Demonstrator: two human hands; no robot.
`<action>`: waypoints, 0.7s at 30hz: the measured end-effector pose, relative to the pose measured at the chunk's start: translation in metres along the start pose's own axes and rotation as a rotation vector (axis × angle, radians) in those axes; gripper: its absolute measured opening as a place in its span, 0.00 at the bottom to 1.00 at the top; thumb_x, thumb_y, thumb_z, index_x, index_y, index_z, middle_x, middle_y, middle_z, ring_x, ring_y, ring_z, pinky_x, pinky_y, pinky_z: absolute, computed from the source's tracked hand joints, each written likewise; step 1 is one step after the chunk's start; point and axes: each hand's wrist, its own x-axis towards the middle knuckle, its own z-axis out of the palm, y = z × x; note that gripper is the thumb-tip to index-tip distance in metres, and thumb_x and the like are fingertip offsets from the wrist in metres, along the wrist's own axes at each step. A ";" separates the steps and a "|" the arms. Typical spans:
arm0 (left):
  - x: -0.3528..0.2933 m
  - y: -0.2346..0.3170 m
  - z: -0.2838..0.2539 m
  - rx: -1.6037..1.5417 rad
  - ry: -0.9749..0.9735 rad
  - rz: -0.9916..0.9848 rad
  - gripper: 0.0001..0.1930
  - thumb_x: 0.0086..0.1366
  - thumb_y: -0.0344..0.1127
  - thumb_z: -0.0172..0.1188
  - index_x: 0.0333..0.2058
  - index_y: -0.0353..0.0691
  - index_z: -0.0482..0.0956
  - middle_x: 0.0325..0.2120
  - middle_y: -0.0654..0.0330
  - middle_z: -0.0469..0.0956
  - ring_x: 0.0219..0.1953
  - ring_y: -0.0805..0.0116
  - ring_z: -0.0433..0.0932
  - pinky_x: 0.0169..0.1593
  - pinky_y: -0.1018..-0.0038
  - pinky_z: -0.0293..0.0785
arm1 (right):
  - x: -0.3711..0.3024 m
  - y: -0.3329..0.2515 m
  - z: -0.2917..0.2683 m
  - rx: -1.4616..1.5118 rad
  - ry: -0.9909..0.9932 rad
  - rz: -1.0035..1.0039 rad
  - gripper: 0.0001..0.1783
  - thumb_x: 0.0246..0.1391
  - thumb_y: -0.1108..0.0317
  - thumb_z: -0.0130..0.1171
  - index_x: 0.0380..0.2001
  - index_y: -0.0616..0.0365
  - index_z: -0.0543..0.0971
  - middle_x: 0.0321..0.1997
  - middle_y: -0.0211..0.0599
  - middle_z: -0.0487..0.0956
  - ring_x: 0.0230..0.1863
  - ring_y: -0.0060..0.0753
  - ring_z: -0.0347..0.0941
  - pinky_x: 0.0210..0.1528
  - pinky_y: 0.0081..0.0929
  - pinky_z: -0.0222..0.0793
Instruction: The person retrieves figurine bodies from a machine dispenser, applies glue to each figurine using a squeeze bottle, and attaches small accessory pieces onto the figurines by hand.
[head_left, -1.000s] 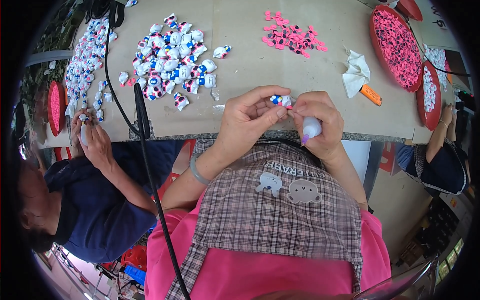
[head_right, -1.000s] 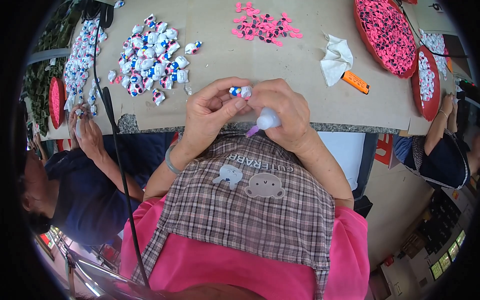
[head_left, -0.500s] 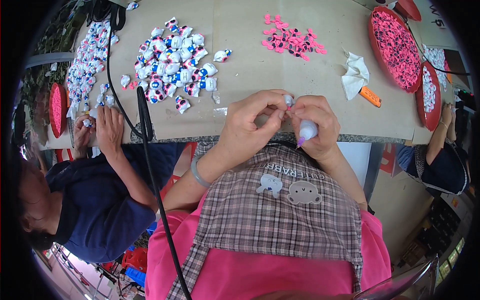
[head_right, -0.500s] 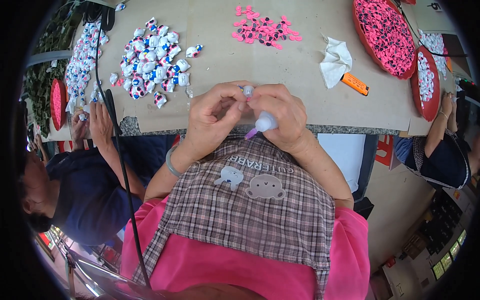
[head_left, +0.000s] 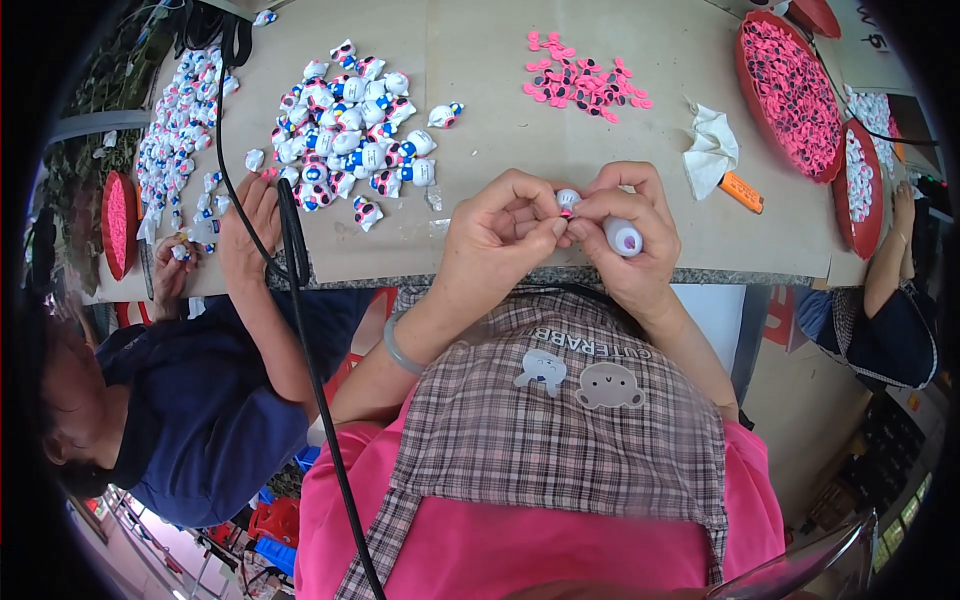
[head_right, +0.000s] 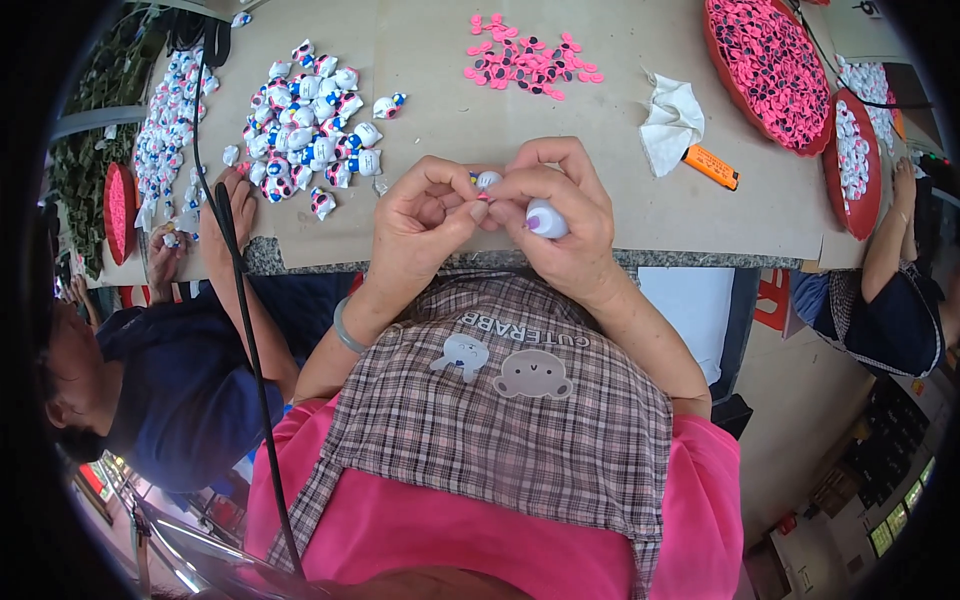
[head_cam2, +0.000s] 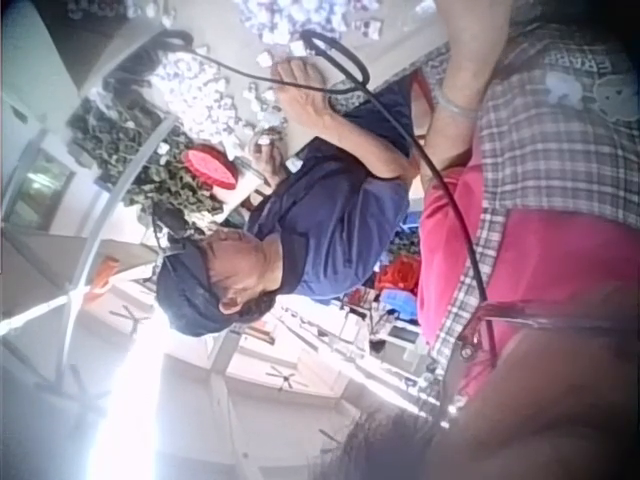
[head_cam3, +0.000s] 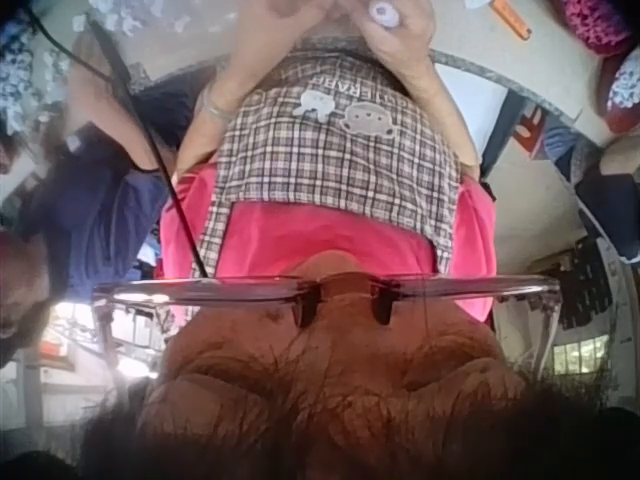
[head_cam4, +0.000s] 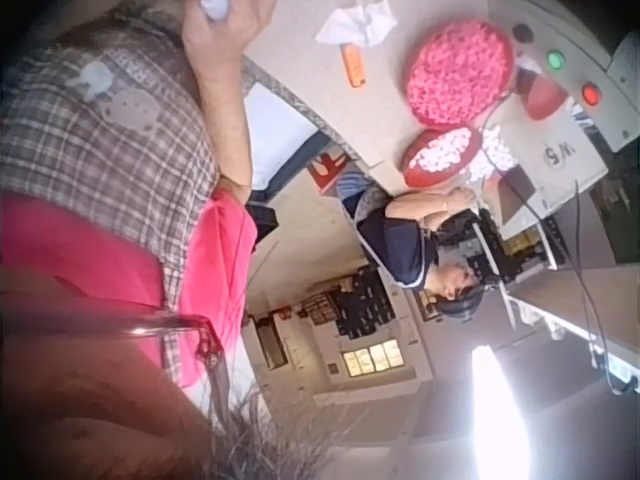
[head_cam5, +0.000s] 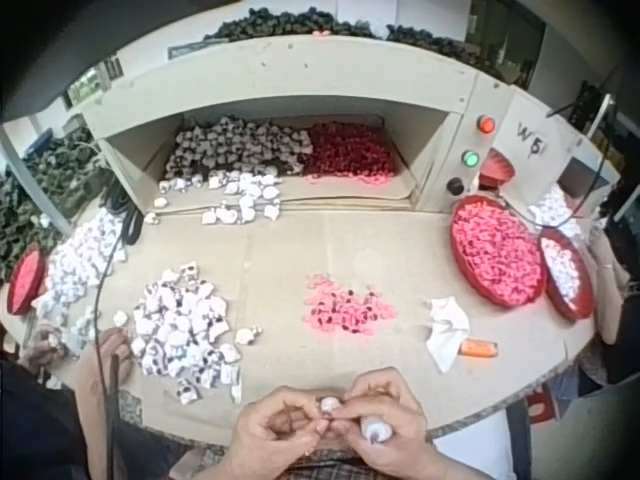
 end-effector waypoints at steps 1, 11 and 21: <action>0.000 0.001 0.001 0.001 -0.002 0.001 0.06 0.61 0.18 0.53 0.37 0.31 0.71 0.41 0.55 0.75 0.39 0.72 0.78 0.46 0.78 0.77 | 0.001 0.000 -0.001 -0.017 -0.024 0.029 0.13 0.43 0.84 0.63 0.35 0.60 0.80 0.42 0.39 0.70 0.33 0.23 0.74 0.34 0.20 0.73; 0.005 0.006 -0.006 0.195 0.006 0.006 0.13 0.63 0.21 0.55 0.46 0.30 0.72 0.39 0.56 0.76 0.40 0.74 0.78 0.42 0.80 0.76 | 0.007 0.002 -0.005 -0.059 -0.096 0.033 0.12 0.42 0.83 0.62 0.34 0.60 0.81 0.39 0.36 0.70 0.33 0.24 0.74 0.33 0.19 0.71; 0.003 0.007 -0.004 0.053 0.032 -0.152 0.16 0.61 0.21 0.56 0.49 0.29 0.72 0.39 0.55 0.78 0.42 0.71 0.79 0.47 0.79 0.77 | 0.013 0.006 -0.015 -0.394 -0.143 -0.318 0.15 0.31 0.78 0.66 0.29 0.58 0.80 0.29 0.35 0.75 0.25 0.29 0.74 0.22 0.23 0.69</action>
